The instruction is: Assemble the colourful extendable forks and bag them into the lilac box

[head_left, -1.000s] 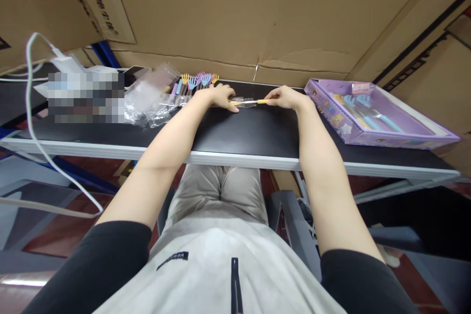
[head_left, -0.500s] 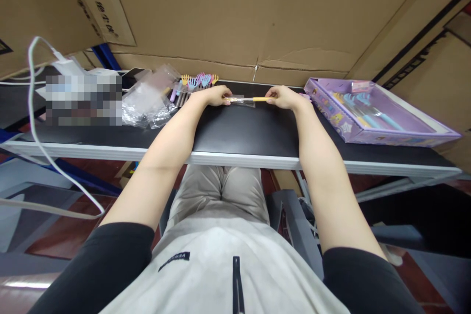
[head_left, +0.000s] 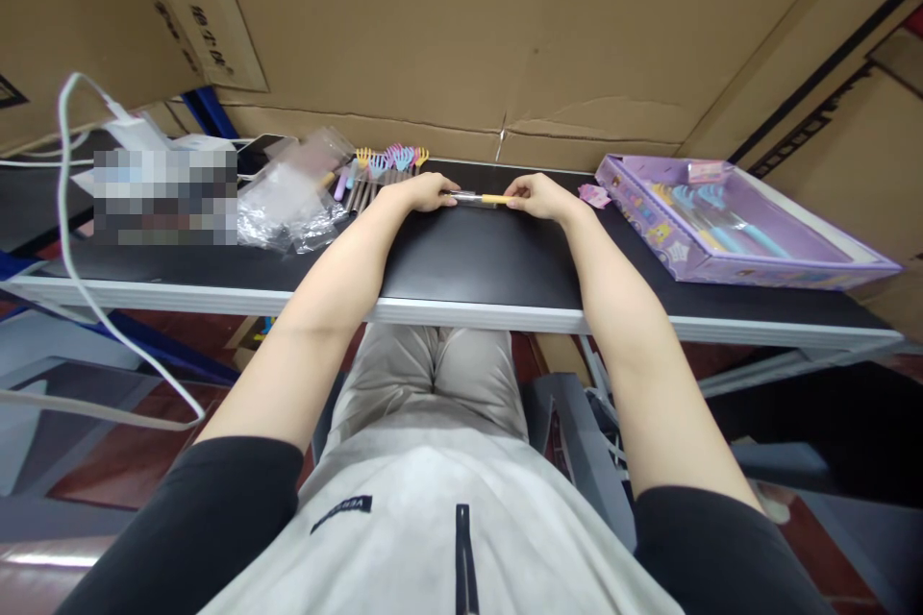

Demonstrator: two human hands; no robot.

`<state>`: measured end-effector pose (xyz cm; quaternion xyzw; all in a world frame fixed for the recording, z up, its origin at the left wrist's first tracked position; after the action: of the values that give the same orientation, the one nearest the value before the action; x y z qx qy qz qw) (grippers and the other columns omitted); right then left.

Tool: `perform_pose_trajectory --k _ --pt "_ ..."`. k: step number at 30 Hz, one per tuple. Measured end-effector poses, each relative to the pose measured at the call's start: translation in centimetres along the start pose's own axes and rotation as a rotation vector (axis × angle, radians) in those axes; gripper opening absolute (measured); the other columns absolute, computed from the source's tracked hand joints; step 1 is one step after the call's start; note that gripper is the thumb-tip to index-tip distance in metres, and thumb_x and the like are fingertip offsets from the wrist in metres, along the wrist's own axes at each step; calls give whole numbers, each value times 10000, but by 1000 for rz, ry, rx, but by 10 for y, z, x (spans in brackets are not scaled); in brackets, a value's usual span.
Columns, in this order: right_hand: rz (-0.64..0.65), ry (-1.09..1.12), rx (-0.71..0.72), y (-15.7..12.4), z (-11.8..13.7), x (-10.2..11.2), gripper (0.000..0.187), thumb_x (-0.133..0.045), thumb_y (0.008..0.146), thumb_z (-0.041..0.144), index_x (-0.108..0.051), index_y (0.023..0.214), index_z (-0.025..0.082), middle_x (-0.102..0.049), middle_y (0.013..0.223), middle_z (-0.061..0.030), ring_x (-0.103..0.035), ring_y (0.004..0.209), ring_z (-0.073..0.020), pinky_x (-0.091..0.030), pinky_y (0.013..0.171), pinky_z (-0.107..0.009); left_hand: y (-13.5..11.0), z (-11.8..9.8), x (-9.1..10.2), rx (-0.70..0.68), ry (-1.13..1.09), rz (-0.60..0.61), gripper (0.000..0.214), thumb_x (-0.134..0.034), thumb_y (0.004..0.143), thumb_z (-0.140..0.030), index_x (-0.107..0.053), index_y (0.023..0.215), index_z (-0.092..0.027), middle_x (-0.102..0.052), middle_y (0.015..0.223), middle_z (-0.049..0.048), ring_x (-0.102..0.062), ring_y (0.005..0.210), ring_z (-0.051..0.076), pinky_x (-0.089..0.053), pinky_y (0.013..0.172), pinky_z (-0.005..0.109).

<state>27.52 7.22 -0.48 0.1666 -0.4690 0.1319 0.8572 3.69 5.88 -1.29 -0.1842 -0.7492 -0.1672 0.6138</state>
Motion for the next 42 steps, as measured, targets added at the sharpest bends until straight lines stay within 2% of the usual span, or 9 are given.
perform_pose_trajectory --k 5,8,13,16,20,23,29,36,42 --pt "12 44 -42 1 2 -3 108 -788 819 77 -728 852 161 -746 832 -41 -643 750 -145 -528 731 -245 -2 -6 3 -25 -11 -21 621 -566 1026 -404 -534 1606 -187 -570 1632 95 -565 1482 228 -406 1213 265" --pt "14 54 -45 0 3 -2 142 -794 810 70 -697 832 171 -734 829 -33 -639 766 -150 -527 757 -250 -5 -1 6 -2 -9 -25 696 -595 999 -468 -486 1634 -207 -560 1642 99 -561 1480 238 -396 1223 300" --pt "-4 60 -44 -2 3 3 127 -767 824 91 -688 873 177 -726 855 -39 -644 804 -167 -544 810 -285 -8 6 13 100 67 -57 641 -659 964 -558 -594 1530 -263 -659 1531 92 -567 1448 308 -356 1236 447" --pt "-34 60 -17 -2 6 7 116 -776 832 142 -692 903 179 -724 865 -45 -646 816 -182 -554 818 -310 -8 4 16 118 113 -94 513 -701 956 -506 -686 1399 -247 -714 1428 97 -587 1403 320 -331 1234 483" --pt "-55 50 0 -4 15 9 152 -824 821 211 -690 882 175 -714 847 -51 -645 819 -196 -556 821 -329 -6 0 16 122 180 -136 411 -726 948 -443 -739 1258 -175 -732 1330 135 -641 1310 326 -438 1126 401" --pt "-52 40 -5 -5 22 7 160 -832 819 216 -687 875 177 -712 846 -52 -644 827 -203 -554 843 -346 -3 -3 13 84 214 -142 395 -725 950 -413 -732 1244 -150 -743 1289 150 -681 1243 319 -494 1031 342" --pt "-80 70 24 -6 36 0 143 -809 833 156 -670 867 169 -705 849 -54 -626 840 -195 -524 847 -326 0 -15 9 6 245 -168 381 -660 974 -344 -716 1274 -117 -750 1280 176 -696 1229 325 -513 1028 345" --pt "-60 170 93 -5 52 -10 322 -912 784 363 -691 945 192 -698 876 -43 -632 856 -182 -543 816 -285 1 -21 7 -17 241 -197 362 -575 978 -266 -728 1259 -95 -767 1250 203 -716 1210 331 -537 1021 356" --pt "-95 130 75 -8 41 7 323 -933 759 358 -710 907 176 -716 837 -62 -658 819 -189 -573 802 -311 2 -16 6 1 225 -230 327 -591 952 -252 -745 1218 -139 -781 1221 165 -718 1192 313 -542 1001 342"
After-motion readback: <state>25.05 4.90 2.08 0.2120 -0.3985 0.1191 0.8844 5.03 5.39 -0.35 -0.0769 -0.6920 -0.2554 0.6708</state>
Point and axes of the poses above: each hand's wrist, its own y-axis towards the middle knuckle, its own x-axis out of the back of the hand, z = x × y, the point moved 4 cm from there along y, towards the middle knuckle
